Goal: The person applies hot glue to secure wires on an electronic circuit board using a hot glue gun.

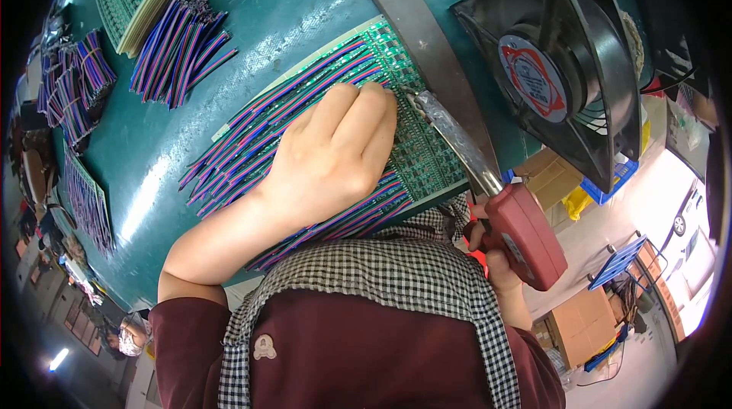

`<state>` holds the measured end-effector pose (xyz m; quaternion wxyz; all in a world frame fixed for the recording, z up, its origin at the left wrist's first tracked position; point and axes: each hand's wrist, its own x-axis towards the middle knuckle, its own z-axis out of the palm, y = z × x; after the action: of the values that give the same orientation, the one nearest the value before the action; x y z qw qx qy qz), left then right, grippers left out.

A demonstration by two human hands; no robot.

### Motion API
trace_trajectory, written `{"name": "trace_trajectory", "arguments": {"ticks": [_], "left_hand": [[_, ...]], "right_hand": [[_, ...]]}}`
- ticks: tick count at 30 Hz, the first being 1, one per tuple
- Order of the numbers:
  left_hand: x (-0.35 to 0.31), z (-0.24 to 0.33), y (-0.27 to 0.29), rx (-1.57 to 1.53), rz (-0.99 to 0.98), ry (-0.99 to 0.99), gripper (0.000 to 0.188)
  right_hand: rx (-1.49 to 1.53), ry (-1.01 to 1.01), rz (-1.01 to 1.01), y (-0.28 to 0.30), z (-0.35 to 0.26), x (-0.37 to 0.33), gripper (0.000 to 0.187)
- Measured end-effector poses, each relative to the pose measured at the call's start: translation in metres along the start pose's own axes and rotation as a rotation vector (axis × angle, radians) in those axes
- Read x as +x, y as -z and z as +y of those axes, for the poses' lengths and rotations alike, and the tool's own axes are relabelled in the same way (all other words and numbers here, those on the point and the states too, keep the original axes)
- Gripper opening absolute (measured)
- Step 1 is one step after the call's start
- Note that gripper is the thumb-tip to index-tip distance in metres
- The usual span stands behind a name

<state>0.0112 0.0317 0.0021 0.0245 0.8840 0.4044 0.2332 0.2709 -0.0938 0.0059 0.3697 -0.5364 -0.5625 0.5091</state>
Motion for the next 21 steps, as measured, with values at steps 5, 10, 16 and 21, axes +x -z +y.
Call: {"name": "trace_trajectory", "arguments": {"ticks": [5, 10, 16, 21], "left_hand": [[-0.001, -0.002, 0.001, -0.029, -0.005, 0.005, 0.026], [-0.001, -0.002, 0.003, -0.005, -0.021, 0.002, 0.028], [-0.002, -0.001, 0.002, -0.003, -0.016, 0.015, 0.028], [-0.002, -0.001, 0.001, 0.013, -0.015, 0.012, 0.028]], "right_hand": [[0.191, -0.051, 0.036, -0.003, -0.004, 0.003, 0.081], [-0.209, 0.012, -0.002, 0.000, -0.003, 0.003, 0.080], [0.016, -0.012, -0.006, 0.003, 0.012, -0.009, 0.081], [0.108, 0.018, -0.024, 0.003, 0.009, -0.005, 0.079]]}}
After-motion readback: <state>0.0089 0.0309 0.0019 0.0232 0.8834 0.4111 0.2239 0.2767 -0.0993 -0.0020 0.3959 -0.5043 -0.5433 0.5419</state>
